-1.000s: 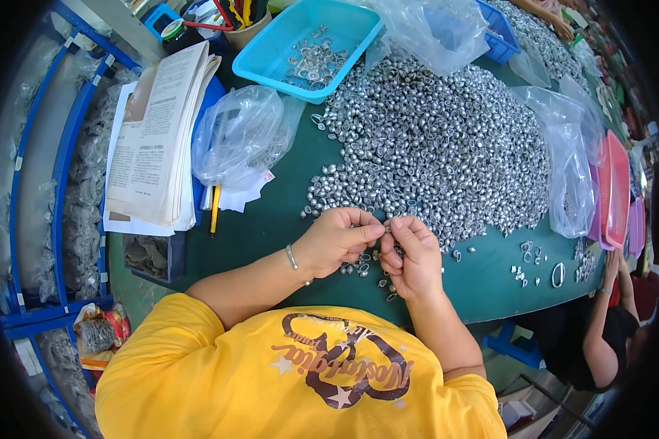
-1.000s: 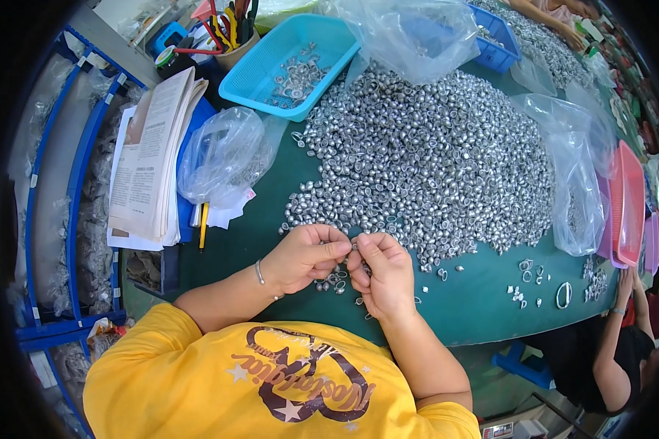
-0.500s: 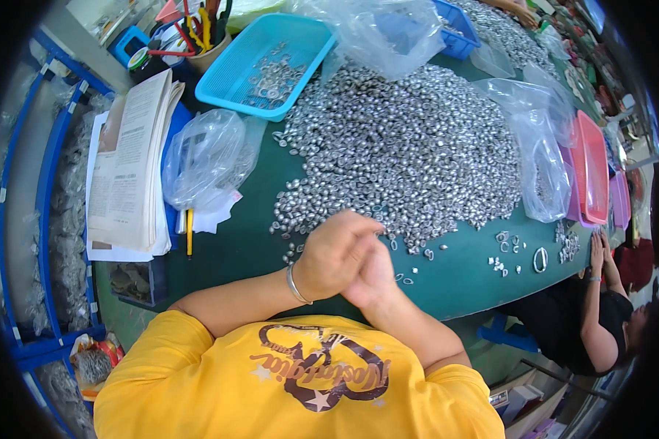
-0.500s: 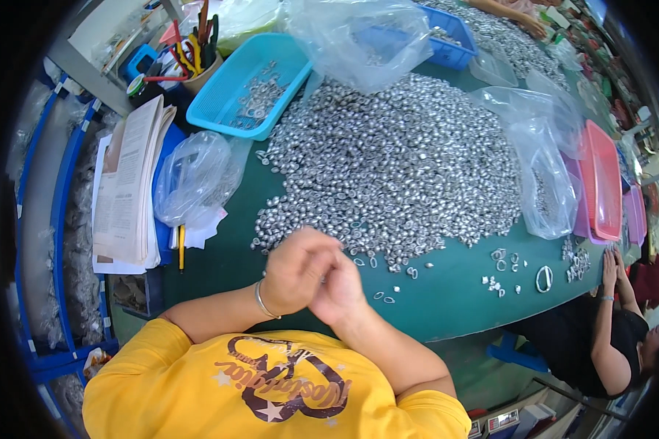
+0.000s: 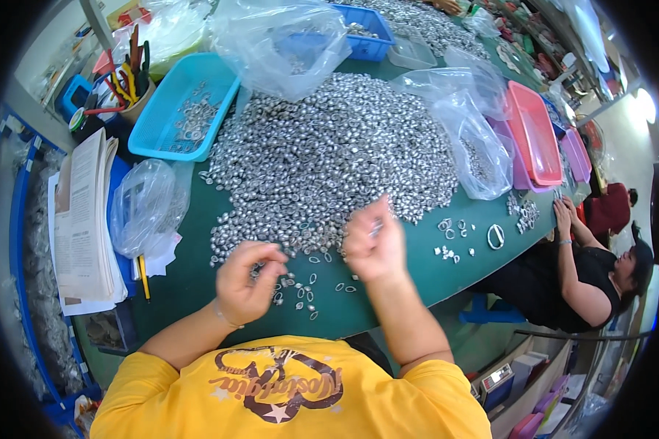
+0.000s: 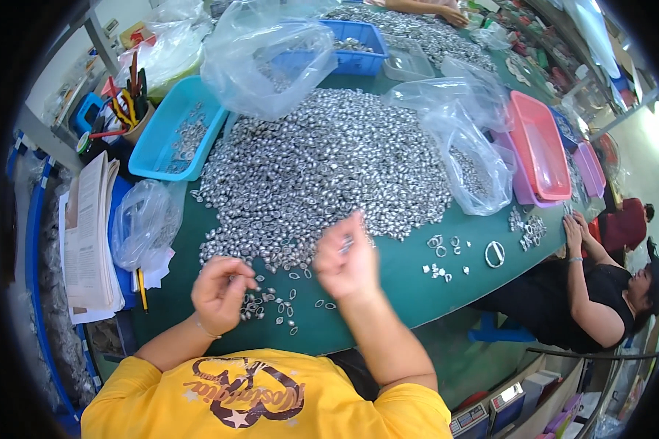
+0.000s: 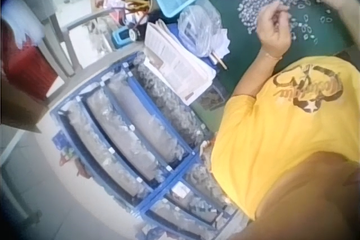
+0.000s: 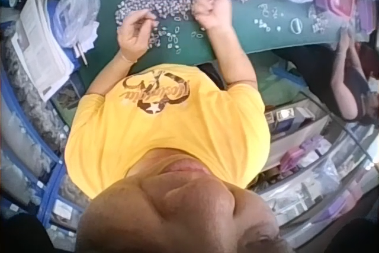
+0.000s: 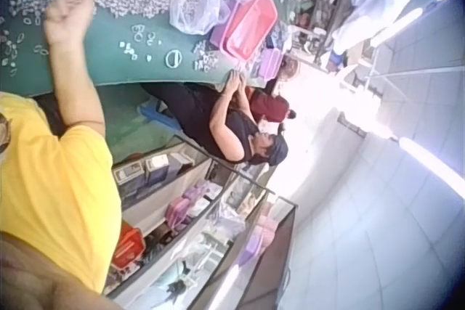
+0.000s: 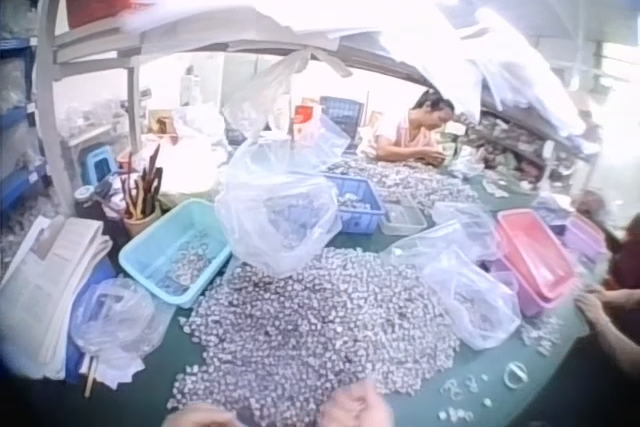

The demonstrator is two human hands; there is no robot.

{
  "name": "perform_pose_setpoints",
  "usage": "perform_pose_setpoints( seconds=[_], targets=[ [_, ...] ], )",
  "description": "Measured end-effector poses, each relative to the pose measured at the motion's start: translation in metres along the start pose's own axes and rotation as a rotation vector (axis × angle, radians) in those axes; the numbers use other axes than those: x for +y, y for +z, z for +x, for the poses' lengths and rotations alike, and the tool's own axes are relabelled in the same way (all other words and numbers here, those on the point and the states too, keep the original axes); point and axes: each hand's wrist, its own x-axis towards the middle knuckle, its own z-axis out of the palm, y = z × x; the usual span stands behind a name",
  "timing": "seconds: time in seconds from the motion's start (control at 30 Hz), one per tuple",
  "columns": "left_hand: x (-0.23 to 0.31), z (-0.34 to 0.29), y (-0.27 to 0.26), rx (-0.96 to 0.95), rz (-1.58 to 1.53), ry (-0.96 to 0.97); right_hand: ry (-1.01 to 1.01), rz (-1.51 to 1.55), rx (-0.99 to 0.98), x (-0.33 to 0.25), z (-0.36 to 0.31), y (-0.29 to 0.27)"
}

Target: The person sorts through a large pile of small silver-colored metal components on a green table, picking up individual pieces and moving them into smaller groups or containers.

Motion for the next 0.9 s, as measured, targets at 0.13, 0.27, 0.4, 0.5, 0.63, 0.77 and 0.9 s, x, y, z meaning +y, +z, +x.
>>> perform_pose_setpoints(
  seconds=[0.13, 0.27, 0.4, 0.5, 0.63, 0.77, 0.9],
  targets=[
    [-0.004, -0.022, -0.031, 0.170, 0.064, -0.244, -0.555, -0.070, 0.047, -0.118, -0.007, 0.014],
    [0.000, -0.034, -0.045, 0.254, 0.056, -0.341, -0.860, -0.009, 0.182, -0.240, 0.002, -0.007],
    [0.005, -0.037, -0.044, 0.270, 0.047, -0.354, -0.882, -0.065, 0.428, -0.286, 0.020, -0.015],
    [0.008, -0.038, -0.043, 0.244, 0.058, -0.357, -0.883, -0.193, 0.409, -0.292, 0.022, -0.020],
    [0.008, -0.037, -0.041, 0.218, 0.077, -0.369, -0.827, -0.355, 0.392, -0.294, 0.011, -0.017],
    [0.006, -0.036, -0.038, 0.194, 0.062, -0.371, -0.807, -0.555, 0.430, -0.297, -0.001, -0.017],
    [0.004, -0.037, -0.033, 0.165, 0.082, -0.432, -0.911, -0.863, 0.521, -0.289, 0.003, -0.019]
  ],
)
